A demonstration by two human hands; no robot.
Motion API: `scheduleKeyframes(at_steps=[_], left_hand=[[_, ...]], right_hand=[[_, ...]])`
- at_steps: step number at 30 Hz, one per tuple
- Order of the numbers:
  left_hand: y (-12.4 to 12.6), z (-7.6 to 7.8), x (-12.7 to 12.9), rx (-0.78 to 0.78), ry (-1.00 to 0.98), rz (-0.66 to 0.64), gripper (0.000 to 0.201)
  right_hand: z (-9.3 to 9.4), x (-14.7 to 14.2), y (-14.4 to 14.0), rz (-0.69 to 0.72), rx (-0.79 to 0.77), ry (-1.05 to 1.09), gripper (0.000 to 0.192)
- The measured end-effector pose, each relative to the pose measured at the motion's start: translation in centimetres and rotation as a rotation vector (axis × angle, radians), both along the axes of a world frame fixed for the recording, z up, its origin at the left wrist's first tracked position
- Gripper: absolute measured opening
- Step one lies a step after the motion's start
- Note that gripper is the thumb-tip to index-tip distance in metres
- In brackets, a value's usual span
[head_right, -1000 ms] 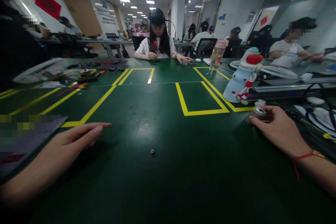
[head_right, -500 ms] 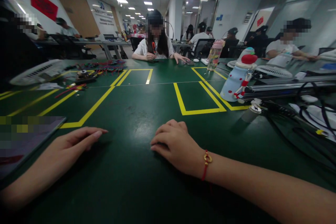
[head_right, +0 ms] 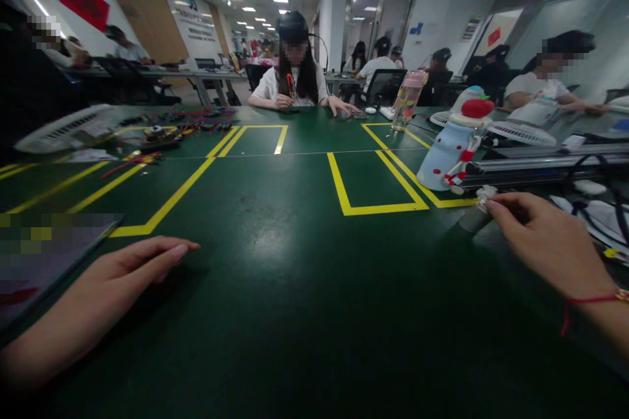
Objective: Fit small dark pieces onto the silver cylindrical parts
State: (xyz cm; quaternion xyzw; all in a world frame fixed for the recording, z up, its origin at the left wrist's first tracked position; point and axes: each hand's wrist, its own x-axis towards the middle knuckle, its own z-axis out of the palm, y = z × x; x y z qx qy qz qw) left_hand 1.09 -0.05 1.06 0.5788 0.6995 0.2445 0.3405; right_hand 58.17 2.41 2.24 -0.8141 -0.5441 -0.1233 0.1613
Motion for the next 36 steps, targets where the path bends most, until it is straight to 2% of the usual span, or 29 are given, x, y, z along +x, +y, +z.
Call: scheduleKeyframes(at_steps=[8,15,23,32,36], left_hand=[[0.1,-0.3,0.1,0.018,0.01,0.002,0.048],[-0.1,-0.2,0.0,0.024,0.021,-0.001,0.052],[-0.4,1.5,1.3,-0.002,0.055,0.0,0.047],[-0.4,1.4,1.4,0.018,0.068,0.003,0.044],[-0.5,1.6,1.5,0.029,0.057,0.005,0.042]], right_hand=[[0.4,-1.2,0.6,-0.007,0.137,0.04,0.045],[1.2,-2.1,0.5,-0.073,0.055,0.145,0.046],[1.8,-1.8,0.1,-0.088,0.002,0.189,0.041],[2.1,-2.6,-0.1,-0.094,0.015,0.225,0.046],[1.6,-2.5,-0.3,-0.092,0.006,0.219,0.04]])
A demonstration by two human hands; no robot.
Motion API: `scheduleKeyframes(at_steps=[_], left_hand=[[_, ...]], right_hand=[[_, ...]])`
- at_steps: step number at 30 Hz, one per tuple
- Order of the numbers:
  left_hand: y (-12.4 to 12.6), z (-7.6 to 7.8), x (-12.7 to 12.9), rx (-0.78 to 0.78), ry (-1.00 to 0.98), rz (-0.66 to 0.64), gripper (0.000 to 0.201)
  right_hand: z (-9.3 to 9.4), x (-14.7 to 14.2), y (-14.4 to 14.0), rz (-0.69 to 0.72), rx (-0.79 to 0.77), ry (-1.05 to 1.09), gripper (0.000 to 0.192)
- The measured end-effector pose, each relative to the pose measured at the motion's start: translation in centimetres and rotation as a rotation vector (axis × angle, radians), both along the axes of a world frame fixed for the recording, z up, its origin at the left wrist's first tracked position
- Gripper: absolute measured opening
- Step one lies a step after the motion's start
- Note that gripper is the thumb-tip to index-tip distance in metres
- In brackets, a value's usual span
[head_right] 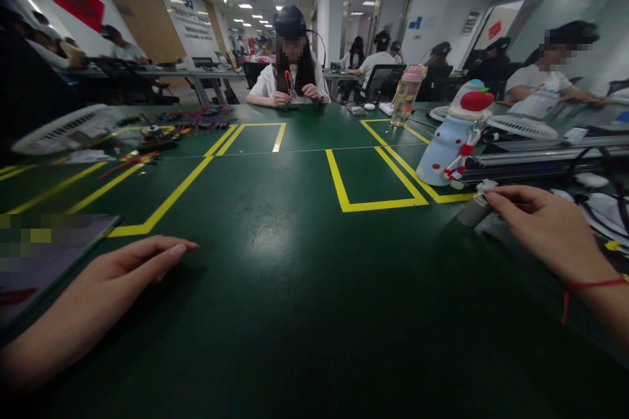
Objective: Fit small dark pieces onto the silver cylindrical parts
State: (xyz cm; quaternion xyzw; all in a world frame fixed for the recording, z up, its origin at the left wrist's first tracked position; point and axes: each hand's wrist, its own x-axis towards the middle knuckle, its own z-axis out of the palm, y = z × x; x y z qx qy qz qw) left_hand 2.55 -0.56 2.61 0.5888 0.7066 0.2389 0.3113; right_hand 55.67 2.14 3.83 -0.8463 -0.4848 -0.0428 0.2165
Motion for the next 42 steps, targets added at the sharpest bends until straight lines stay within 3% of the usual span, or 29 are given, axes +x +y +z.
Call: scheduleKeyframes(at_steps=[6,9,13,17,20,23,26,29,32,35,39,42], left_hand=[[0.1,-0.3,-0.2,-0.003,0.009,-0.014,0.045],[0.2,-0.3,-0.2,0.014,0.014,-0.029,0.043],[0.2,-0.5,-0.1,0.047,0.025,-0.056,0.042],[0.1,-0.9,-0.4,0.076,0.072,-0.074,0.043],[0.2,-1.3,-0.8,0.095,0.092,-0.102,0.04],[0.5,-1.6,-0.9,0.106,0.091,-0.13,0.037],[0.4,-1.5,0.2,0.129,0.108,-0.174,0.038],[-0.1,-0.9,2.9,0.204,0.072,-0.33,0.035],[-0.7,0.2,6.3,0.309,-0.055,-0.507,0.03],[-0.6,1.3,8.9,0.412,-0.115,-0.594,0.017],[0.1,2.2,9.6,0.496,-0.12,-0.524,0.012],[0.4,2.2,9.4,0.465,-0.109,-0.521,0.01]], right_hand=[[-1.4,0.4,-0.4,0.094,0.007,-0.041,0.056],[-1.7,-1.3,-0.7,0.212,0.121,-0.132,0.053],[-1.9,-8.9,-2.0,0.651,0.263,0.006,0.042],[-2.0,-18.5,-3.1,1.163,0.183,0.288,0.037],[-2.4,-22.6,-3.2,1.358,0.129,0.415,0.033],[-2.9,-23.4,-3.3,1.404,0.074,0.465,0.034],[-3.5,-23.0,-3.3,1.327,0.024,0.514,0.057],[-4.0,-22.8,-3.3,1.262,-0.019,0.615,0.077],[-4.3,-23.0,-3.1,1.254,-0.049,0.665,0.068],[-4.3,-23.1,-3.0,1.242,-0.038,0.669,0.06],[-4.1,-23.0,-3.1,1.236,-0.021,0.626,0.053],[-4.0,-23.0,-3.2,1.239,-0.016,0.616,0.052]])
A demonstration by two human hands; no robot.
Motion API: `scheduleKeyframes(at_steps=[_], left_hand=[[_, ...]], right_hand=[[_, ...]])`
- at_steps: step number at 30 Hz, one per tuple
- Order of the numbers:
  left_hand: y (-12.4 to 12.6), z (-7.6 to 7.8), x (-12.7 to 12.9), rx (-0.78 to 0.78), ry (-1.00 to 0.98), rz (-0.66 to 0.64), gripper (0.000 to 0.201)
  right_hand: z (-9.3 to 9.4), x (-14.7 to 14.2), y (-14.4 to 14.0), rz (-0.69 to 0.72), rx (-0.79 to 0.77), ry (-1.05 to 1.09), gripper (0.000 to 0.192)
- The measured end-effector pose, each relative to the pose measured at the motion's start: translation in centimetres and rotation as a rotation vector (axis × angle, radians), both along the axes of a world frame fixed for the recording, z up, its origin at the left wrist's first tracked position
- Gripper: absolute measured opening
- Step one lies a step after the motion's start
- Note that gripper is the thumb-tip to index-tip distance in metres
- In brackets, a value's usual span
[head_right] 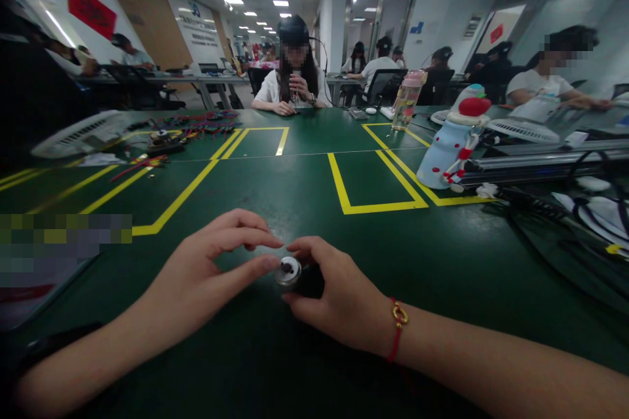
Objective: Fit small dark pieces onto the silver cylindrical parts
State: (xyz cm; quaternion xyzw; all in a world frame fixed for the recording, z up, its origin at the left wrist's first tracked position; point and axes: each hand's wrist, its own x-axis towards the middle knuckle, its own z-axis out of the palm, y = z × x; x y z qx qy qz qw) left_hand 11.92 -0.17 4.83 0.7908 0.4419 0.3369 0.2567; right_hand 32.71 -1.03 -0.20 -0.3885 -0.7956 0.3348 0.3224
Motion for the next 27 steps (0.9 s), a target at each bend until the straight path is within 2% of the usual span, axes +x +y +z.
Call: scheduleKeyframes(at_steps=[4,11,15,18,20,24,27], left_hand=[[0.0,-0.4,0.2,-0.062,0.009,-0.04,0.009],[0.0,-0.7,-0.2,-0.05,-0.02,0.029,0.012],[0.1,-2.2,-0.3,-0.134,0.068,-0.021,0.01],[0.2,-3.4,0.1,-0.147,0.176,-0.071,0.009],[0.2,-3.6,0.1,-0.159,0.186,-0.082,0.008],[0.1,-2.5,-1.6,-0.223,0.091,-0.022,0.021],[-0.3,-1.7,-4.7,-0.236,0.073,0.115,0.027]], right_hand=[[-0.2,0.0,0.1,-0.001,-0.018,0.014,0.055],[0.5,0.1,0.1,-0.011,0.044,-0.069,0.047],[0.7,0.5,0.0,-0.085,0.127,-0.102,0.034],[0.8,0.6,0.0,-0.145,0.166,-0.111,0.032],[1.3,1.0,0.2,-0.19,0.196,-0.126,0.032],[2.6,4.2,1.0,-0.363,0.212,-0.181,0.039],[3.1,9.9,1.8,-0.626,0.191,-0.289,0.049]])
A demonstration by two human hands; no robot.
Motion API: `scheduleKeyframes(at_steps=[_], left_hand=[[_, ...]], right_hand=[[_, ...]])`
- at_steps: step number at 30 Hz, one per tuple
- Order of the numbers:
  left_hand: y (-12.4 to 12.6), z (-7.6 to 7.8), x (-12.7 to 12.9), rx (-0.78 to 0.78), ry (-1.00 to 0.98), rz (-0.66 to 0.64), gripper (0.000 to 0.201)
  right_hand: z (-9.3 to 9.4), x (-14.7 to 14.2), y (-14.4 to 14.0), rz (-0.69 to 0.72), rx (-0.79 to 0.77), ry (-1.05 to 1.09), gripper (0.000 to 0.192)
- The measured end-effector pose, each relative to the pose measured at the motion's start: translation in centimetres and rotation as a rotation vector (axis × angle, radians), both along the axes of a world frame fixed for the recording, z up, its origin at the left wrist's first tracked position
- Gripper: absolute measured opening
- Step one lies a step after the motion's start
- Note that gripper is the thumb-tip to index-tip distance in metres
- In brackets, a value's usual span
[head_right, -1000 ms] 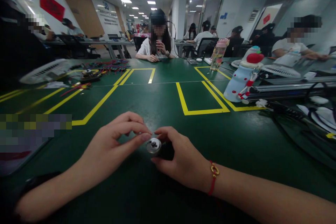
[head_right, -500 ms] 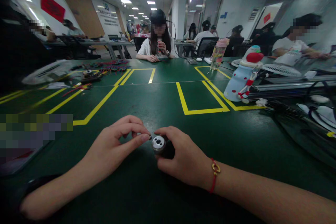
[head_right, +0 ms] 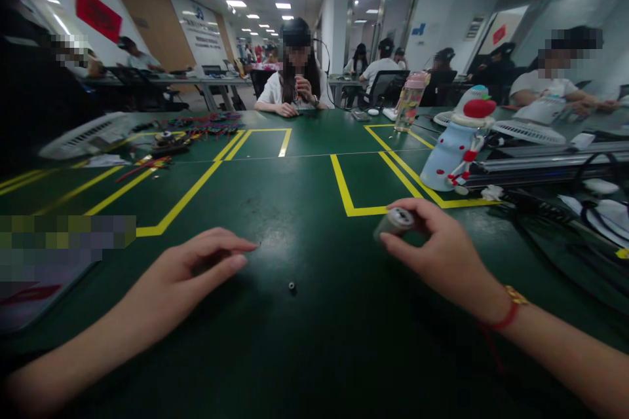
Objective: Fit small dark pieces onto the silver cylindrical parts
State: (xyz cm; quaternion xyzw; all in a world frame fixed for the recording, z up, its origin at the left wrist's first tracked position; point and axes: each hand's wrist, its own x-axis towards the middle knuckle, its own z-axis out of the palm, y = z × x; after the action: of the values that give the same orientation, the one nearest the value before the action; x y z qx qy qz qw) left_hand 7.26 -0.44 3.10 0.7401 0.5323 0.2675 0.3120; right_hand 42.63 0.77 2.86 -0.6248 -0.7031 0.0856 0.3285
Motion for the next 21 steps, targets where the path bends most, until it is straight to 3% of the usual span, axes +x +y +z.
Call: scheduleKeyframes(at_steps=[3,6,8,10,13,15,18,21], left_hand=[[-0.4,-0.6,-3.6,-0.055,0.003,0.195,0.033],[-0.6,-2.1,-6.2,-0.169,-0.052,0.357,0.04],[-0.6,-2.9,-6.8,-0.202,-0.086,0.396,0.04],[-0.6,-3.3,-6.8,-0.201,-0.09,0.4,0.04],[-0.5,-3.0,-6.2,-0.177,-0.071,0.398,0.042],[-0.5,-2.7,-5.8,-0.167,-0.052,0.392,0.042],[-0.5,-2.5,-5.5,-0.184,-0.01,0.379,0.042],[-0.7,-2.5,-5.5,-0.172,0.034,0.361,0.041]], right_hand=[[-0.5,7.6,1.0,-0.339,-0.012,-0.152,0.051],[-1.8,14.2,2.0,-0.539,-0.053,-0.259,0.053],[-2.6,16.5,2.5,-0.582,-0.081,-0.304,0.057],[-2.9,16.5,2.6,-0.602,0.024,-0.405,0.07],[-2.2,11.9,2.1,-0.491,0.344,-0.573,0.089],[-1.5,6.8,1.2,-0.241,0.397,-0.56,0.078],[-1.1,-1.7,-0.5,0.217,0.124,-0.404,0.052],[-1.5,-8.1,-1.4,0.486,-0.1,-0.276,0.041]])
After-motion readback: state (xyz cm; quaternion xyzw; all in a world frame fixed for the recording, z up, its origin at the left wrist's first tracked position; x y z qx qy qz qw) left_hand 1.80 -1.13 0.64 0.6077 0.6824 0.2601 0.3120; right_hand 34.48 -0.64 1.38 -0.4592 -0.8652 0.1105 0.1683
